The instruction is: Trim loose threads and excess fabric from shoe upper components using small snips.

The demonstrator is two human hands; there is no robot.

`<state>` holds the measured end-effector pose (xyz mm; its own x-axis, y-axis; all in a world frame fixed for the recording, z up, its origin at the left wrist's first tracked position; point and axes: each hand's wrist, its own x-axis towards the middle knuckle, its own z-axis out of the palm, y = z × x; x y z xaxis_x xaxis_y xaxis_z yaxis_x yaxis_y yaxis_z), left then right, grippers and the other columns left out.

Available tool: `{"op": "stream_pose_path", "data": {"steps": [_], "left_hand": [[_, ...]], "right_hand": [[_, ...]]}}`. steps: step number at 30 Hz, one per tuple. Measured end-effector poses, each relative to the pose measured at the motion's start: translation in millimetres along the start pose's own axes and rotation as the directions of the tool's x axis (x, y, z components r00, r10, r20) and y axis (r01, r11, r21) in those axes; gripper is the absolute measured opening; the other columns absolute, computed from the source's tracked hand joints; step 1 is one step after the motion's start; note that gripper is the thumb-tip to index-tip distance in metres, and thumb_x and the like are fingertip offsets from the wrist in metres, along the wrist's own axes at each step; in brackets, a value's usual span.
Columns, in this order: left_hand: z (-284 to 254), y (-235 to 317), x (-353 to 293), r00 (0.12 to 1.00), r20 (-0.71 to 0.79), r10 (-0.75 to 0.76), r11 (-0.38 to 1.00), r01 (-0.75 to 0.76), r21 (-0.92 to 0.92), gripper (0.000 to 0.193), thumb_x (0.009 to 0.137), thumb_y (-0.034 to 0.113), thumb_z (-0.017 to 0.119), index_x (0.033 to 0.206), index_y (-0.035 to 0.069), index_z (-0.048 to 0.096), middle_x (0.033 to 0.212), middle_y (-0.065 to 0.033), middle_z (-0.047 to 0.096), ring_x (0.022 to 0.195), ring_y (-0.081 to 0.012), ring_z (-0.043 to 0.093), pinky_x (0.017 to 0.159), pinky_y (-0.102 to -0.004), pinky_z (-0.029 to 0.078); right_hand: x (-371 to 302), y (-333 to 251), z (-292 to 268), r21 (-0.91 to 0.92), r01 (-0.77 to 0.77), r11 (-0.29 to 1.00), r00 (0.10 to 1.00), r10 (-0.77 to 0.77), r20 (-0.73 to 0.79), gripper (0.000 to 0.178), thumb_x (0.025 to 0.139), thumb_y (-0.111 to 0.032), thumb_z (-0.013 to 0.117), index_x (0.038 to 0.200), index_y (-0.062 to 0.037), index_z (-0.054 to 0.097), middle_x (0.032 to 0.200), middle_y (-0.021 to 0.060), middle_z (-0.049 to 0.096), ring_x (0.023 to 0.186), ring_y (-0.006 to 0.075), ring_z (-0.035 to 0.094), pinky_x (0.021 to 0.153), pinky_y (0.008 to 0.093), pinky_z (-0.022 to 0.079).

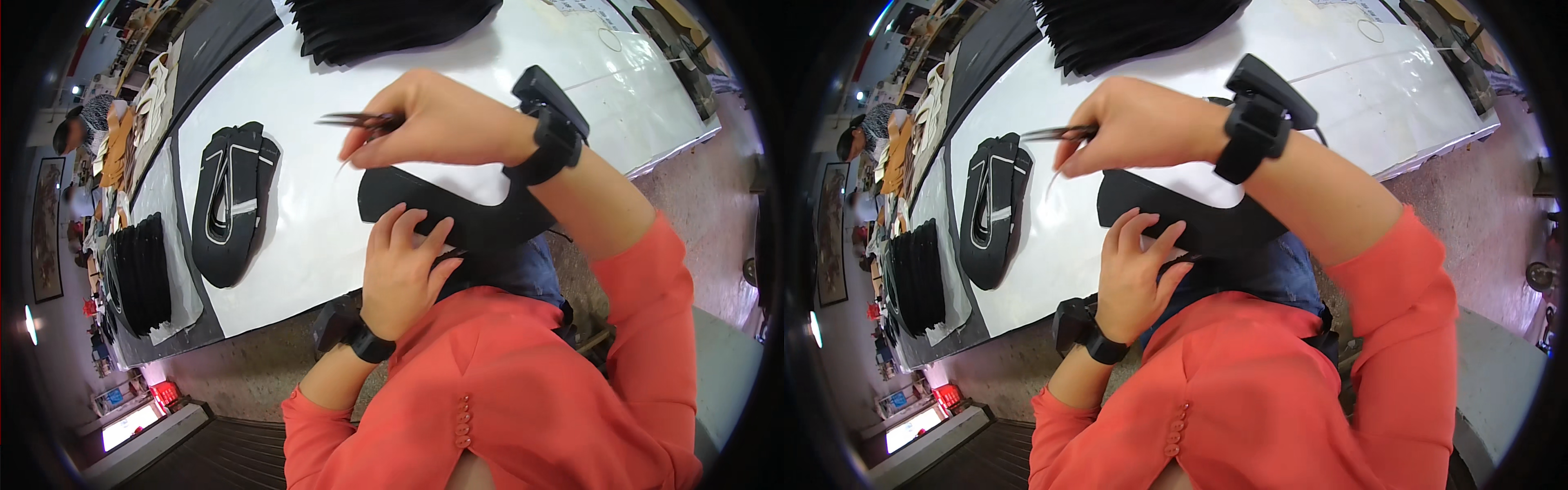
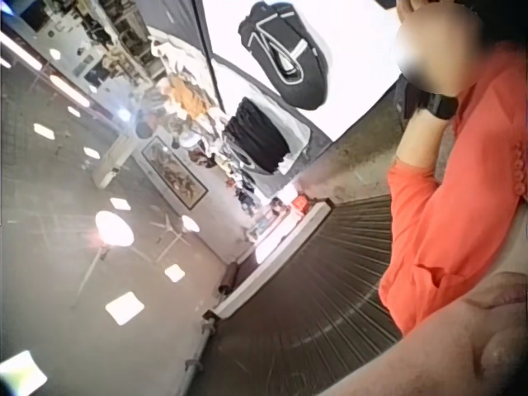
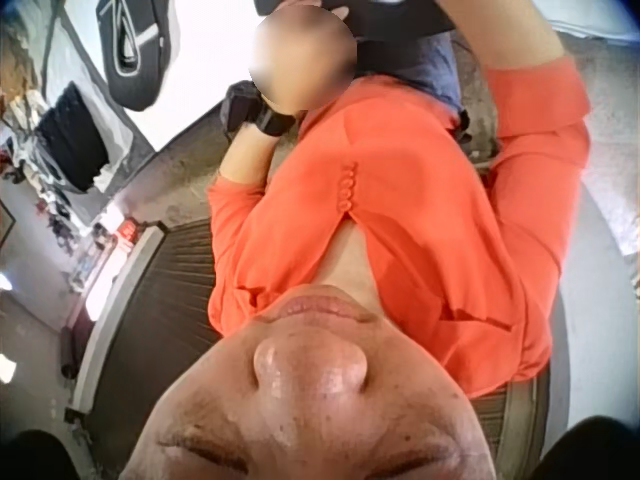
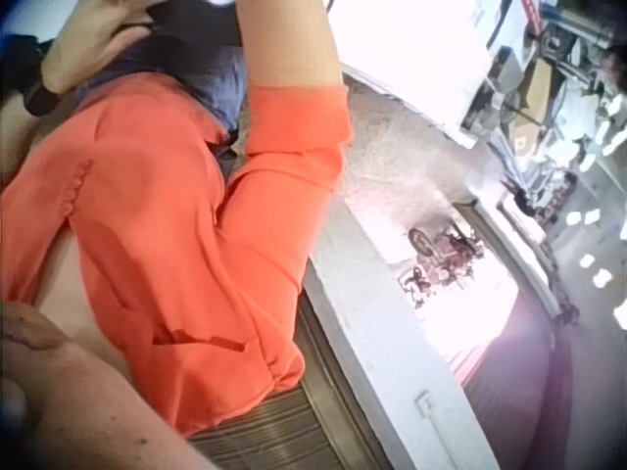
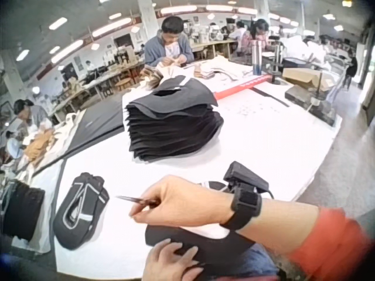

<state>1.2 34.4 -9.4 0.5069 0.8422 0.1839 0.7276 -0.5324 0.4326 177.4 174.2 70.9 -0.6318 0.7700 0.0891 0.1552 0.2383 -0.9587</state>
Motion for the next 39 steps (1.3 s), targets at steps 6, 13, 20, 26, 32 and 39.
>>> {"op": "stream_pose_path", "data": {"steps": [6, 13, 20, 26, 32, 39], "left_hand": [[-10.2, 0.5, -11.6, 0.995, -0.085, -0.057, 0.998, 0.054, -0.036, 0.049, 0.087, 0.017, 0.075, 0.133, 0.008, 0.065, 0.137, -0.0141, 0.055, 0.13, -0.0395, 0.049, 0.108, -0.0513, 0.04], [-8.8, -13.3, -21.0, 0.977, -0.161, -0.139, 0.978, 0.161, 0.13, 0.047, 0.09, 0.021, 0.073, 0.133, 0.006, 0.065, 0.139, -0.0146, 0.055, 0.132, -0.0419, 0.047, 0.109, -0.0508, 0.04], [-1.5, -18.0, -24.9, 0.977, -0.179, -0.116, 0.983, 0.139, 0.122, 0.047, 0.089, 0.022, 0.075, 0.132, 0.005, 0.064, 0.139, -0.0147, 0.057, 0.132, -0.0414, 0.048, 0.108, -0.0504, 0.041], [5.9, -23.4, -25.9, 0.961, -0.264, -0.087, 0.992, 0.108, 0.066, 0.048, 0.09, 0.023, 0.076, 0.127, -0.001, 0.057, 0.138, -0.0176, 0.059, 0.13, -0.0432, 0.052, 0.107, -0.051, 0.042], [6.7, -23.1, -25.6, 0.96, -0.265, -0.093, 0.993, 0.11, 0.051, 0.048, 0.089, 0.021, 0.076, 0.127, 0.0, 0.055, 0.138, -0.0181, 0.059, 0.13, -0.0436, 0.052, 0.107, -0.051, 0.042], [7.4, -25.0, -26.9, 0.959, -0.273, -0.079, 0.995, 0.094, 0.043, 0.05, 0.089, 0.021, 0.076, 0.129, -0.001, 0.055, 0.139, -0.0183, 0.058, 0.13, -0.0441, 0.052, 0.107, -0.0512, 0.043]], "right_hand": [[3.1, 1.9, -2.9, -0.136, -0.121, 0.983, 0.986, 0.135, 0.103, 0.024, 0.088, -0.024, 0.075, 0.097, -0.0015, 0.078, 0.078, 0.0038, 0.071, 0.073, 0.0097, 0.058, 0.069, 0.0281, 0.048], [-0.1, 56.8, -18.0, -0.318, -0.238, 0.918, 0.965, 0.26, 0.029, 0.027, 0.086, -0.025, 0.07, 0.092, 0.0014, 0.073, 0.074, 0.0072, 0.067, 0.068, 0.0146, 0.058, 0.066, 0.0316, 0.049], [1.2, 40.8, -18.6, -0.437, -0.161, 0.885, 0.975, 0.211, 0.068, 0.025, 0.08, -0.022, 0.07, 0.087, 0.0026, 0.072, 0.071, 0.0125, 0.066, 0.063, 0.0208, 0.059, 0.064, 0.0334, 0.049], [5.0, 38.8, 1.8, -0.479, -0.054, 0.876, 0.965, 0.17, 0.201, 0.019, 0.075, -0.017, 0.069, 0.083, -0.0011, 0.074, 0.07, 0.0122, 0.067, 0.065, 0.0243, 0.065, 0.064, 0.0351, 0.051], [5.4, 37.4, 9.3, -0.518, -0.06, 0.854, 0.968, 0.177, 0.18, 0.017, 0.071, -0.015, 0.067, 0.079, -0.002, 0.074, 0.067, 0.0117, 0.066, 0.063, 0.0258, 0.065, 0.062, 0.0364, 0.051], [5.5, 40.8, 12.4, -0.539, -0.022, 0.842, 0.969, 0.15, 0.195, 0.017, 0.071, -0.014, 0.067, 0.08, -0.0018, 0.075, 0.07, 0.0124, 0.068, 0.067, 0.0278, 0.068, 0.064, 0.0372, 0.052]]}}
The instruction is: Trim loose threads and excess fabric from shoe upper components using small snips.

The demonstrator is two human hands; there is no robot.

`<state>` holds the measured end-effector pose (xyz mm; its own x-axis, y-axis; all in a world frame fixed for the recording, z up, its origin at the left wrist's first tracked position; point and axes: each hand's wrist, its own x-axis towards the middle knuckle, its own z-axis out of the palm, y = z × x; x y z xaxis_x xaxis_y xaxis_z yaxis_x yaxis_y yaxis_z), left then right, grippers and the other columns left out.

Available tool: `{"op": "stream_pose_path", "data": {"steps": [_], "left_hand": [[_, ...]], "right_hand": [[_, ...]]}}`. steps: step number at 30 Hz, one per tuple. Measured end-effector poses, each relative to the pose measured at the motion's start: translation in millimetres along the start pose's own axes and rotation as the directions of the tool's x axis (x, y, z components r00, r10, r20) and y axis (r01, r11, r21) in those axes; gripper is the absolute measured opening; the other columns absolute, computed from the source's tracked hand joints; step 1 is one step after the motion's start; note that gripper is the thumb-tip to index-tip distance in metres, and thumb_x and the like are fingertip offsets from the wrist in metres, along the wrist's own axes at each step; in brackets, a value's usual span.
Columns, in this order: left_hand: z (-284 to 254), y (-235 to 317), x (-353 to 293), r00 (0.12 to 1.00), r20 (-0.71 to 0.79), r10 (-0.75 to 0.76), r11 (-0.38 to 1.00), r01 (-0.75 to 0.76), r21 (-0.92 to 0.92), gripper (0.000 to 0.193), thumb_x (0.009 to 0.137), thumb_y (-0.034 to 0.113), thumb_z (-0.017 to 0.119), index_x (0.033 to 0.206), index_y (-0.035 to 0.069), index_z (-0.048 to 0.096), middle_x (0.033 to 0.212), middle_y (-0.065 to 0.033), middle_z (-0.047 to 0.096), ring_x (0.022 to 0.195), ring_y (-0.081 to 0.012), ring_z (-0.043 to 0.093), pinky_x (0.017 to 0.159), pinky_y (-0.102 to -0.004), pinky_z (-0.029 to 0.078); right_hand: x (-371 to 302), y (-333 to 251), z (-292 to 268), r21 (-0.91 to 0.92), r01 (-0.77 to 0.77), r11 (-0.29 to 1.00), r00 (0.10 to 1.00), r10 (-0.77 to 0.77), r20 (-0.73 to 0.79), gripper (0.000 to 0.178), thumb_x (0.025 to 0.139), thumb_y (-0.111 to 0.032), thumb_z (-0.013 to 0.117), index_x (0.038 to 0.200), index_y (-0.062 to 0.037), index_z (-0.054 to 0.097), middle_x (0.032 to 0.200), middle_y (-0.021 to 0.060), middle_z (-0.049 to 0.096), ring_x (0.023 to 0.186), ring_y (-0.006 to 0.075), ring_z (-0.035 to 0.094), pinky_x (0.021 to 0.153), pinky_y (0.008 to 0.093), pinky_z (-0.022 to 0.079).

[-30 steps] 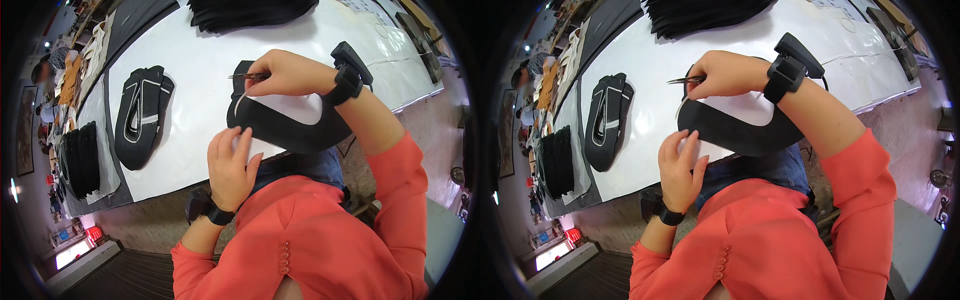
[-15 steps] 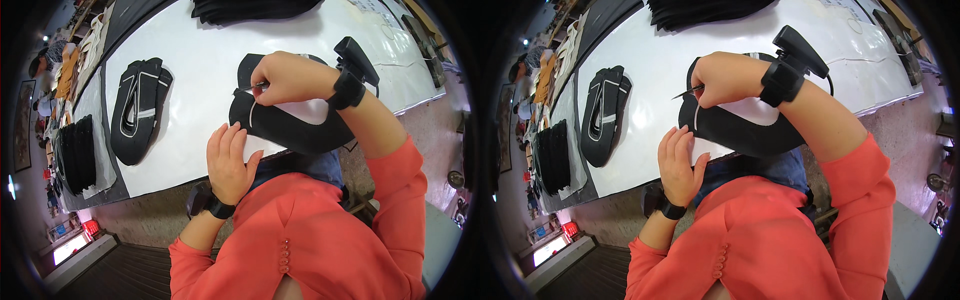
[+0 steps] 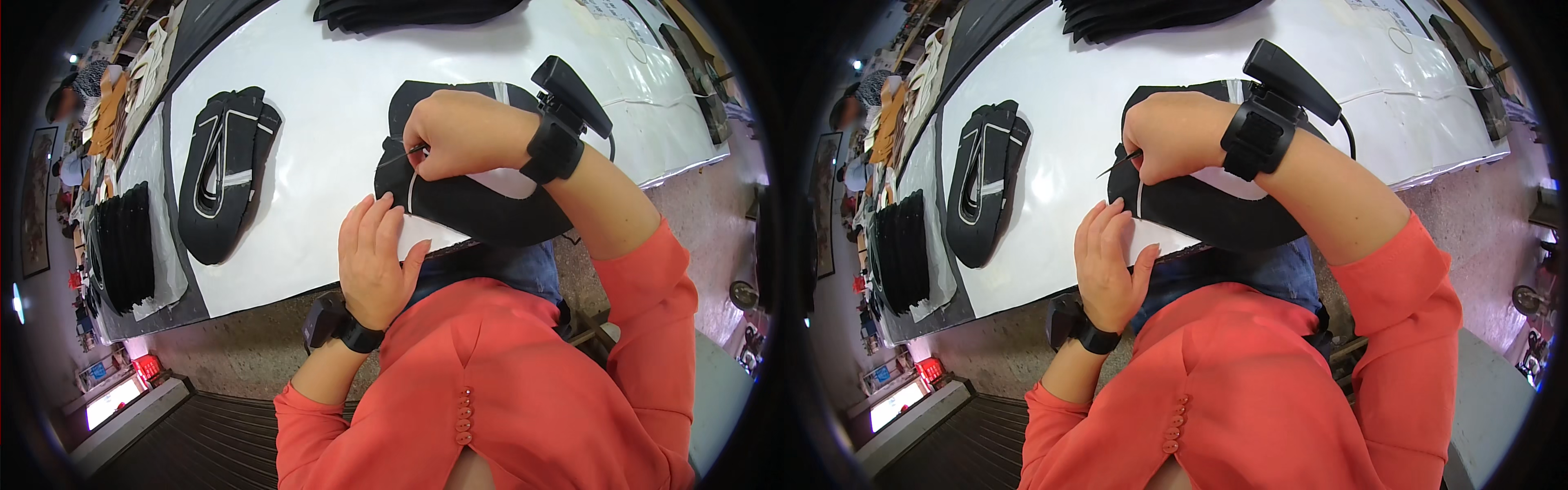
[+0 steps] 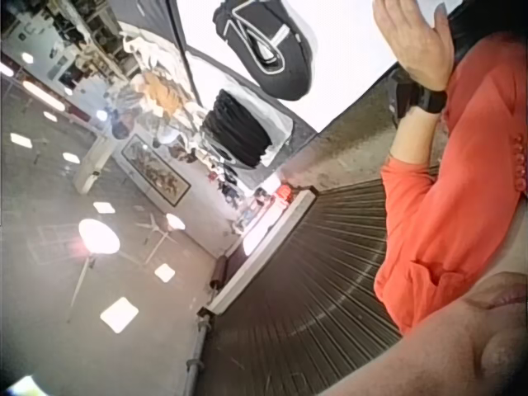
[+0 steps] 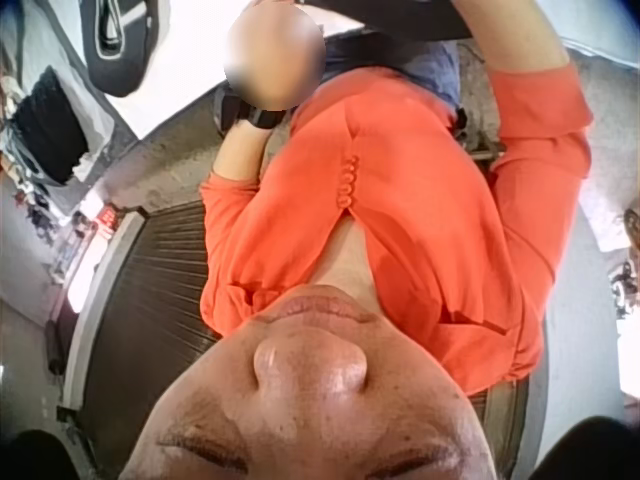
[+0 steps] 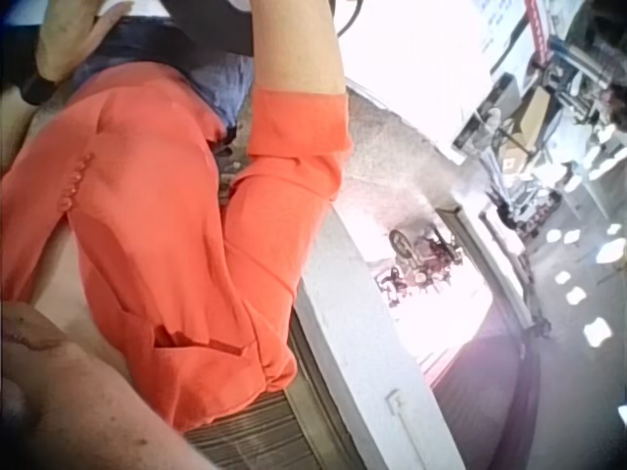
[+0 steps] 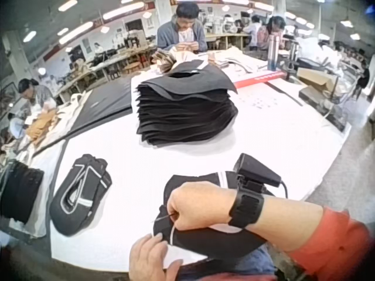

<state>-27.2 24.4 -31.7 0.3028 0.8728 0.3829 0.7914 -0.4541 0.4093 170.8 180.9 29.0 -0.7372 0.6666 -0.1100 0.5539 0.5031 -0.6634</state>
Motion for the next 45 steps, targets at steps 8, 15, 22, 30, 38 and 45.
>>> {"op": "stream_pose_path", "data": {"steps": [8, 15, 22, 30, 38, 45], "left_hand": [[-7.0, 8.3, 4.2, 0.997, 0.072, -0.038, 0.997, 0.033, 0.067, 0.045, 0.086, 0.018, 0.077, 0.13, 0.009, 0.069, 0.136, -0.0152, 0.058, 0.129, -0.0406, 0.052, 0.106, -0.0495, 0.044], [-10.5, 6.5, 8.4, 0.996, 0.089, -0.031, 0.996, 0.023, 0.086, 0.043, 0.086, 0.018, 0.077, 0.127, 0.009, 0.071, 0.135, -0.0139, 0.059, 0.129, -0.04, 0.052, 0.105, -0.0491, 0.045], [-14.8, 2.2, 23.0, 0.997, 0.068, 0.033, 0.995, -0.039, 0.092, 0.031, 0.087, 0.014, 0.075, 0.118, 0.008, 0.074, 0.128, -0.0108, 0.065, 0.125, -0.0374, 0.055, 0.102, -0.047, 0.046], [-7.9, -14.9, 60.3, 0.976, 0.12, 0.184, 0.978, -0.194, 0.077, 0.021, 0.081, 0.002, 0.073, 0.102, 0.004, 0.067, 0.122, -0.0085, 0.069, 0.109, -0.0316, 0.064, 0.09, -0.0426, 0.051], [-8.8, -13.5, 61.9, 0.971, 0.139, 0.195, 0.968, -0.213, 0.129, 0.024, 0.081, 0.003, 0.073, 0.103, 0.005, 0.066, 0.125, -0.0068, 0.068, 0.109, -0.0301, 0.064, 0.089, -0.0425, 0.051], [-8.2, -12.8, 63.6, 0.969, 0.149, 0.199, 0.965, -0.22, 0.144, 0.025, 0.08, 0.002, 0.073, 0.103, 0.006, 0.066, 0.123, -0.0062, 0.068, 0.109, -0.0299, 0.063, 0.09, -0.0424, 0.051]], "right_hand": [[4.9, 4.4, -2.6, 0.021, -0.003, 1.0, 1.0, 0.003, -0.002, 0.018, 0.075, -0.016, 0.069, 0.084, -0.0021, 0.076, 0.072, 0.0124, 0.069, 0.068, 0.0278, 0.068, 0.065, 0.0369, 0.053], [17.0, 12.6, 2.0, -0.022, -0.016, 1.0, 0.992, 0.013, -0.129, 0.017, 0.076, -0.017, 0.069, 0.083, -0.0027, 0.075, 0.072, 0.0127, 0.069, 0.068, 0.0277, 0.067, 0.066, 0.0367, 0.052], [24.2, 19.1, 7.6, -0.026, -0.046, 0.999, 0.995, 0.044, -0.091, 0.016, 0.075, -0.016, 0.069, 0.081, -0.0027, 0.074, 0.072, 0.0134, 0.069, 0.069, 0.0291, 0.067, 0.067, 0.0377, 0.052], [1.4, 12.4, 25.0, -0.11, -0.091, 0.99, 0.968, 0.062, -0.243, 0.021, 0.082, -0.023, 0.075, 0.092, -0.0057, 0.071, 0.078, 0.0139, 0.071, 0.077, 0.034, 0.069, 0.071, 0.0421, 0.053], [-41.7, 30.4, 6.2, -0.266, -0.072, 0.961, 0.928, -0.033, -0.371, 0.025, 0.083, -0.015, 0.074, 0.108, -0.0108, 0.071, 0.086, 0.0123, 0.074, 0.084, 0.0346, 0.071, 0.074, 0.0459, 0.054], [-92.8, 17.3, 14.9, -0.297, 0.02, 0.955, 0.857, -0.17, -0.487, 0.035, 0.08, -0.004, 0.068, 0.112, -0.0137, 0.075, 0.077, 0.0069, 0.066, 0.071, 0.0295, 0.067, 0.062, 0.0399, 0.053]]}}
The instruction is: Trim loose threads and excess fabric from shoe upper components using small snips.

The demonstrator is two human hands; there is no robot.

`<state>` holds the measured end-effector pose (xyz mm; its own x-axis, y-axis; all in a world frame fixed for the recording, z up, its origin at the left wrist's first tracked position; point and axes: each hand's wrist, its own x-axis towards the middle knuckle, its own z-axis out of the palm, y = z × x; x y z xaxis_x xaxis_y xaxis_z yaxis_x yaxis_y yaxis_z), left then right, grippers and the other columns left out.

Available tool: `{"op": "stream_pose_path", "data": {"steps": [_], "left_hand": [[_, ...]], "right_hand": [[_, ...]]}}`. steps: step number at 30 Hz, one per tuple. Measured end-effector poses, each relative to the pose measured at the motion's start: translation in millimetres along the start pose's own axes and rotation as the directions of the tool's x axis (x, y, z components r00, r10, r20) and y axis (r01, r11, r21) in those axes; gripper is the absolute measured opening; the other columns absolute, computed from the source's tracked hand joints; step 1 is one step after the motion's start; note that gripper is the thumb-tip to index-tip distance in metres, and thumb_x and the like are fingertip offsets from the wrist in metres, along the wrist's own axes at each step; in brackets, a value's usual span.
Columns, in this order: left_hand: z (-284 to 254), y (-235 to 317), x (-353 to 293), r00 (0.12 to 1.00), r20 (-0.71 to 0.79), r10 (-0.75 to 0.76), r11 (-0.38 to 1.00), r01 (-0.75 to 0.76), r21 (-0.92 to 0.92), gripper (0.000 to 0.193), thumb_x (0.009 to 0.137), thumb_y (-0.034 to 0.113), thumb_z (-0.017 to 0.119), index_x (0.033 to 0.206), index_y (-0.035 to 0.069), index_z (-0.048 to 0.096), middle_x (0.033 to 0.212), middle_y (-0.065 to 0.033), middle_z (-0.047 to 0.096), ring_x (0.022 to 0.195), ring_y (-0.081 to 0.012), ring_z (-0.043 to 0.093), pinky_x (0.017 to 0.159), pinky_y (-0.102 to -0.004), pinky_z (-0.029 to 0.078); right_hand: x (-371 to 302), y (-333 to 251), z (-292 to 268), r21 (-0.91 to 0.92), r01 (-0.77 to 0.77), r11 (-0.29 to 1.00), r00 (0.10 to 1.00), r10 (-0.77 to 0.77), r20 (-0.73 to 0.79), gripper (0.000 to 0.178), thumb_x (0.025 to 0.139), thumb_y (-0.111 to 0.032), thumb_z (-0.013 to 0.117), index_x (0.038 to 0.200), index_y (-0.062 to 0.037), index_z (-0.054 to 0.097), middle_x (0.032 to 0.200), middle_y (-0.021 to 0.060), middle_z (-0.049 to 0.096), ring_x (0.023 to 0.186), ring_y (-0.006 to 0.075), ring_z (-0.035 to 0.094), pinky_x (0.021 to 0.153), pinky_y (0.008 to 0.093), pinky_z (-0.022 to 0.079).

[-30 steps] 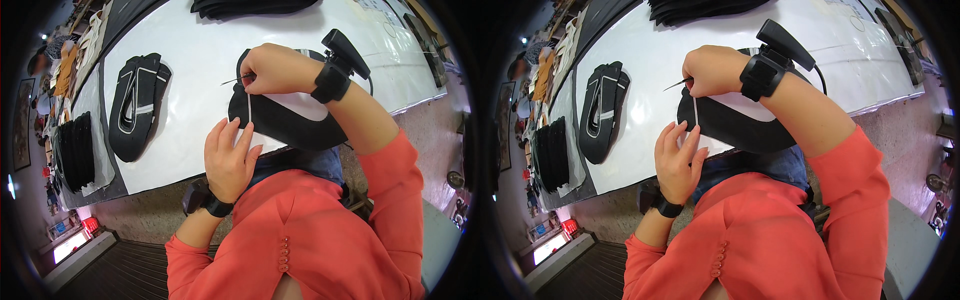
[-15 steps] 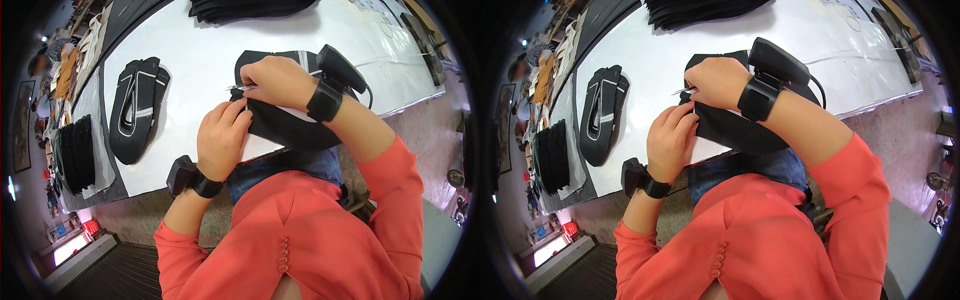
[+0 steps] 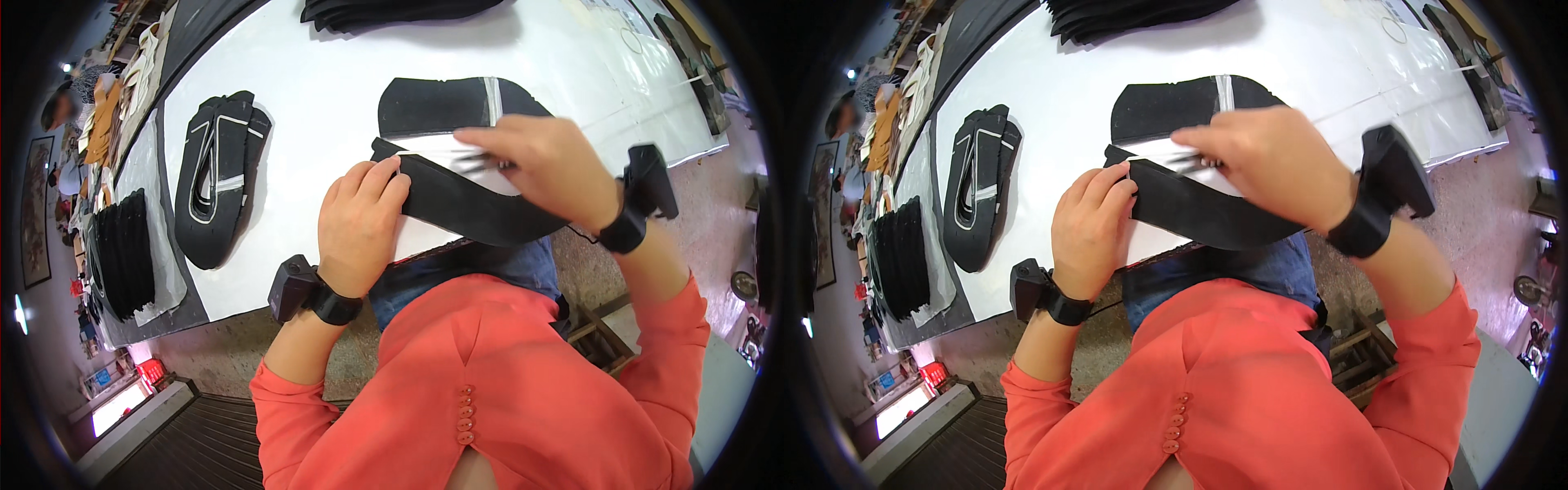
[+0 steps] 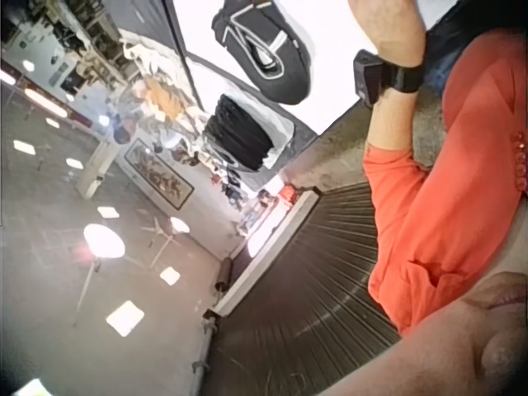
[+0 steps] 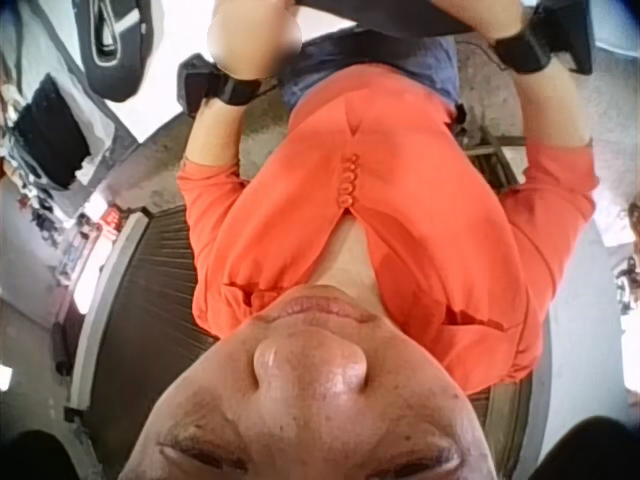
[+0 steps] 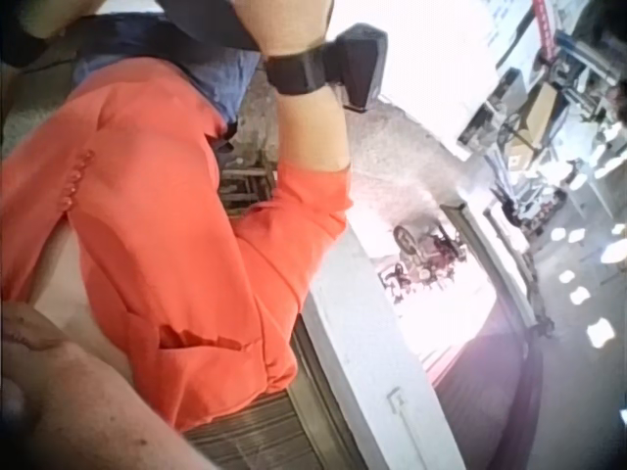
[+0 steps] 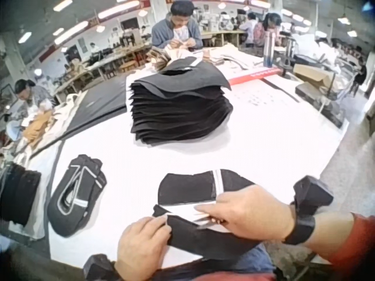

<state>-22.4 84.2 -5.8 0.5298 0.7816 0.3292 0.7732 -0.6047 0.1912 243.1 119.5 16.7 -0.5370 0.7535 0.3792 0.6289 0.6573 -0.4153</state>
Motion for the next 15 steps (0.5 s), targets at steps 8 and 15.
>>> {"op": "stream_pose_path", "data": {"steps": [8, 15], "left_hand": [[1.2, 1.0, -0.9, 1.0, 0.019, -0.014, 1.0, 0.014, 0.009, 0.034, 0.076, 0.002, 0.072, 0.109, 0.007, 0.065, 0.125, -0.006, 0.065, 0.113, -0.029, 0.061, 0.092, -0.0421, 0.049], [1.8, 1.2, -1.7, 0.999, 0.021, -0.027, 1.0, 0.027, 0.012, 0.031, 0.079, 0.002, 0.071, 0.108, 0.007, 0.065, 0.125, -0.0057, 0.065, 0.113, -0.0289, 0.061, 0.092, -0.042, 0.049]], "right_hand": [[-40.5, -37.1, 27.6, -0.07, -0.149, 0.986, 0.988, 0.152, 0.039, 0.037, 0.077, -0.006, 0.072, 0.112, -0.0144, 0.074, 0.076, 0.0044, 0.06, 0.063, 0.0245, 0.064, 0.054, 0.0352, 0.051], [-41.1, -35.2, 30.4, -0.057, -0.163, 0.985, 0.986, 0.164, 0.007, 0.035, 0.078, -0.007, 0.072, 0.113, -0.0135, 0.072, 0.075, 0.0047, 0.057, 0.063, 0.0243, 0.064, 0.054, 0.0357, 0.051]]}}
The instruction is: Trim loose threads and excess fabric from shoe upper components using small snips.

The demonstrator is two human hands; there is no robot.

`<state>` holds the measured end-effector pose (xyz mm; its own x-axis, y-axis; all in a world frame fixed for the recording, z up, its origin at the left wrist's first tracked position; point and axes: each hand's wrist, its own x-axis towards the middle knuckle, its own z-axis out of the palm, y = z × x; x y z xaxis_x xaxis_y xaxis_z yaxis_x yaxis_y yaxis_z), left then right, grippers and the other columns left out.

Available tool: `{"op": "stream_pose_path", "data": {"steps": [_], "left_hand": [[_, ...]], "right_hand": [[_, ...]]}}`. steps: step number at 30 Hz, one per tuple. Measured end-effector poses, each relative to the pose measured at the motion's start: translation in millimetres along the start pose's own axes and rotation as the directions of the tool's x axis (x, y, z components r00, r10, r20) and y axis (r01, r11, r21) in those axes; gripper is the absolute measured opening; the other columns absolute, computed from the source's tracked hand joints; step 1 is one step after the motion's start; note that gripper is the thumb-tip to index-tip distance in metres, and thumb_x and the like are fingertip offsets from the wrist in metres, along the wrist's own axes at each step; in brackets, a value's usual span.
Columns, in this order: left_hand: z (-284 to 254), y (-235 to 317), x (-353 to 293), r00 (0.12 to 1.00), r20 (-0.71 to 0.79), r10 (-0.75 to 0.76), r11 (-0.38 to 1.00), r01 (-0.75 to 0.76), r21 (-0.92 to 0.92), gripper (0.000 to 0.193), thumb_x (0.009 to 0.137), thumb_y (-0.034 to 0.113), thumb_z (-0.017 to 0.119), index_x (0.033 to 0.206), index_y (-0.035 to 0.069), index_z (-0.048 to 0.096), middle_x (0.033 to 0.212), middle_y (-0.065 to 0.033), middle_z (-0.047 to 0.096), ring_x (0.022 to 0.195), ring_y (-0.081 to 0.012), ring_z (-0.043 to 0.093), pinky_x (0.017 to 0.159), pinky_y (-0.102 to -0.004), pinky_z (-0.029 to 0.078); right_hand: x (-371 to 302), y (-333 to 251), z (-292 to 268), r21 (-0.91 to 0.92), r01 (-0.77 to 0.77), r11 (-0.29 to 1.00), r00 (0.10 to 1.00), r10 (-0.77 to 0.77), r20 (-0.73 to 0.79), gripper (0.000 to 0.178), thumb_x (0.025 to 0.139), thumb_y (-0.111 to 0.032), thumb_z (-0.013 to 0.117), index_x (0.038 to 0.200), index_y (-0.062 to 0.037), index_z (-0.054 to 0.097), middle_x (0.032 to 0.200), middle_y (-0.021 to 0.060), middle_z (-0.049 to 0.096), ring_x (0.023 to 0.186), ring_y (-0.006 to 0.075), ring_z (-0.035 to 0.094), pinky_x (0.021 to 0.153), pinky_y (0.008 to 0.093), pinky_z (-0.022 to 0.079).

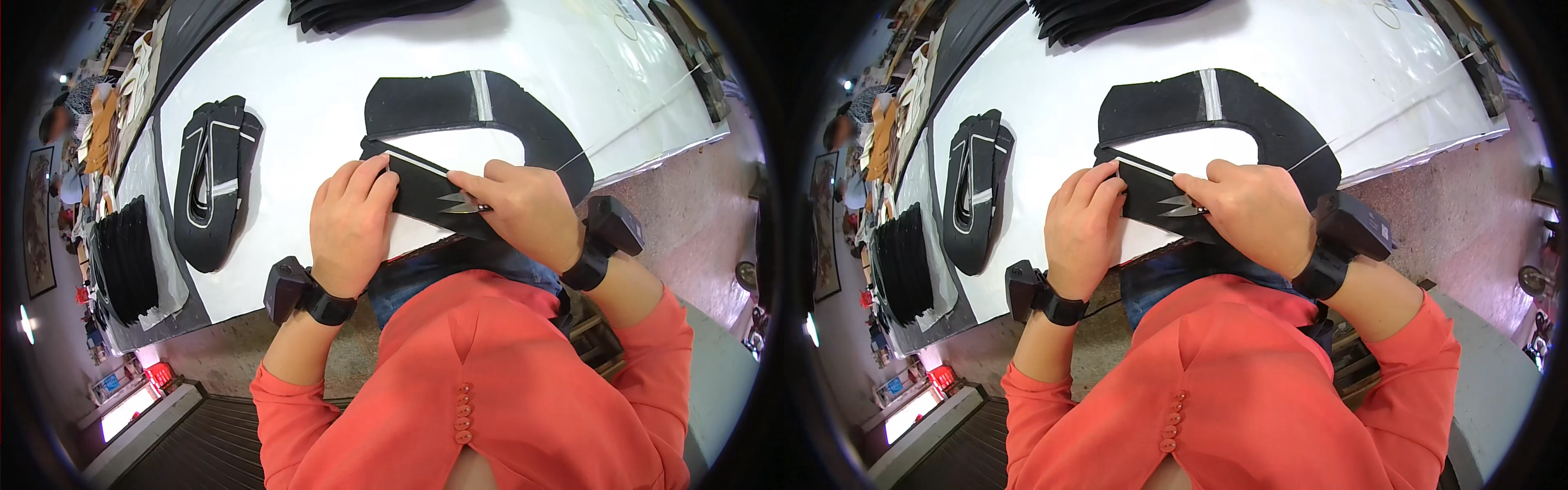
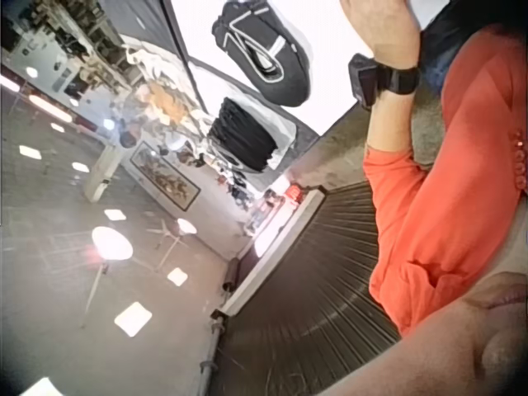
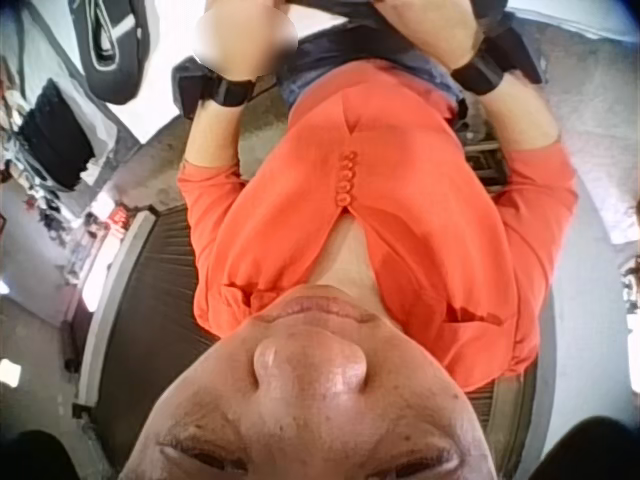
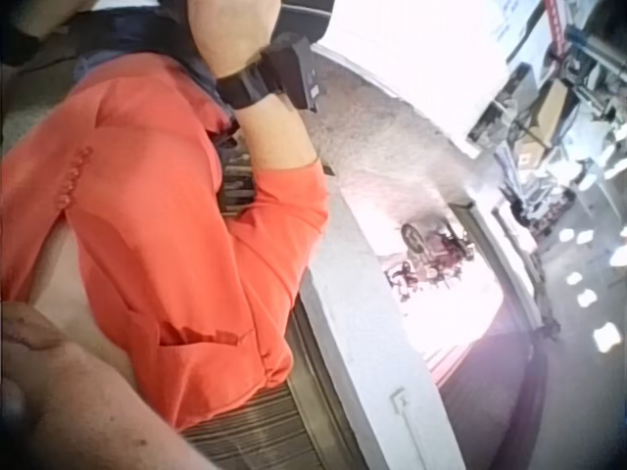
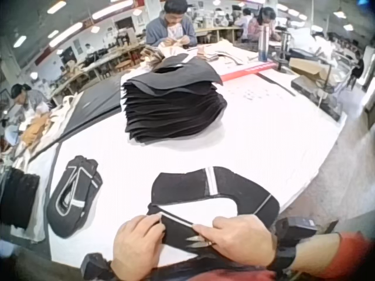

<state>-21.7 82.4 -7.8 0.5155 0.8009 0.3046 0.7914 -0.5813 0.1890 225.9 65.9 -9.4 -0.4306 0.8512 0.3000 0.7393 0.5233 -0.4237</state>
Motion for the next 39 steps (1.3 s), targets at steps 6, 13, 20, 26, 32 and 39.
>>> {"op": "stream_pose_path", "data": {"steps": [6, 13, 20, 26, 32, 39], "left_hand": [[-0.7, 1.2, 4.5, 1.0, -0.009, -0.017, 0.999, 0.017, -0.033, 0.034, 0.082, 0.002, 0.072, 0.115, 0.007, 0.067, 0.126, -0.0055, 0.064, 0.111, -0.0291, 0.06, 0.093, -0.0423, 0.049], [-7.6, -0.1, 8.5, 0.997, 0.08, -0.014, 1.0, 0.016, -0.024, 0.044, 0.083, 0.001, 0.072, 0.126, 0.007, 0.066, 0.133, -0.0063, 0.06, 0.115, -0.0309, 0.058, 0.095, -0.0443, 0.048], [-11.2, 5.3, -1.2, 0.994, 0.108, 0.005, 1.0, -0.008, 0.028, 0.046, 0.086, 0.012, 0.072, 0.132, 0.006, 0.065, 0.14, -0.0075, 0.061, 0.129, -0.0356, 0.053, 0.109, -0.0489, 0.041], [-19.2, 23.3, -29.2, 0.984, 0.148, -0.102, 0.993, 0.092, 0.074, 0.05, 0.088, 0.021, 0.072, 0.135, 0.005, 0.063, 0.14, -0.0095, 0.061, 0.131, -0.0357, 0.052, 0.113, -0.0526, 0.037], [-9.8, 35.8, -42.1, 0.984, 0.052, -0.173, 0.985, 0.172, 0.032, 0.048, 0.088, 0.019, 0.073, 0.133, 0.004, 0.064, 0.137, -0.0124, 0.061, 0.128, -0.0366, 0.053, 0.11, -0.0515, 0.038], [7.3, 60.3, -16.4, 0.999, 0.005, -0.046, 0.987, 0.047, -0.156, 0.038, 0.087, 0.012, 0.074, 0.124, 0.004, 0.069, 0.132, -0.0127, 0.062, 0.123, -0.035, 0.056, 0.103, -0.0467, 0.046]], "right_hand": [[7.3, -7.7, -13.9, -0.094, 0.068, 0.993, 0.988, -0.054, 0.146, 0.036, 0.079, -0.014, 0.075, 0.113, -0.0052, 0.07, 0.077, 0.0052, 0.06, 0.064, 0.0239, 0.066, 0.056, 0.0352, 0.052], [5.0, -23.3, -20.2, -0.148, 0.026, 0.989, 0.943, 0.025, 0.331, 0.071, 0.074, -0.032, 0.086, 0.133, -0.002, 0.061, 0.083, 0.0074, 0.06, 0.065, 0.0254, 0.063, 0.058, 0.0357, 0.049], [16.5, -14.3, -40.4, -0.198, 0.071, 0.978, 0.928, 0.008, 0.373, 0.063, 0.078, -0.034, 0.085, 0.129, -0.0056, 0.062, 0.082, 0.005, 0.065, 0.069, 0.0207, 0.068, 0.059, 0.0341, 0.05], [23.8, 8.8, -45.3, -0.047, 0.085, 0.995, 0.901, -0.057, 0.429, 0.057, 0.079, -0.032, 0.084, 0.129, -0.013, 0.063, 0.079, 0.0089, 0.068, 0.074, 0.0279, 0.071, 0.062, 0.0391, 0.052], [31.3, 20.7, -33.6, 0.163, -0.261, 0.952, 0.933, 0.205, 0.295, 0.029, 0.087, -0.031, 0.076, 0.081, -0.0022, 0.073, 0.07, 0.0162, 0.068, 0.072, 0.0368, 0.069, 0.066, 0.0442, 0.053], [40.7, 13.2, -37.9, 0.196, -0.411, 0.89, 0.841, 0.287, 0.458, 0.024, 0.088, -0.025, 0.074, 0.084, -0.0019, 0.074, 0.07, 0.0153, 0.069, 0.07, 0.0327, 0.07, 0.065, 0.0407, 0.053]]}}
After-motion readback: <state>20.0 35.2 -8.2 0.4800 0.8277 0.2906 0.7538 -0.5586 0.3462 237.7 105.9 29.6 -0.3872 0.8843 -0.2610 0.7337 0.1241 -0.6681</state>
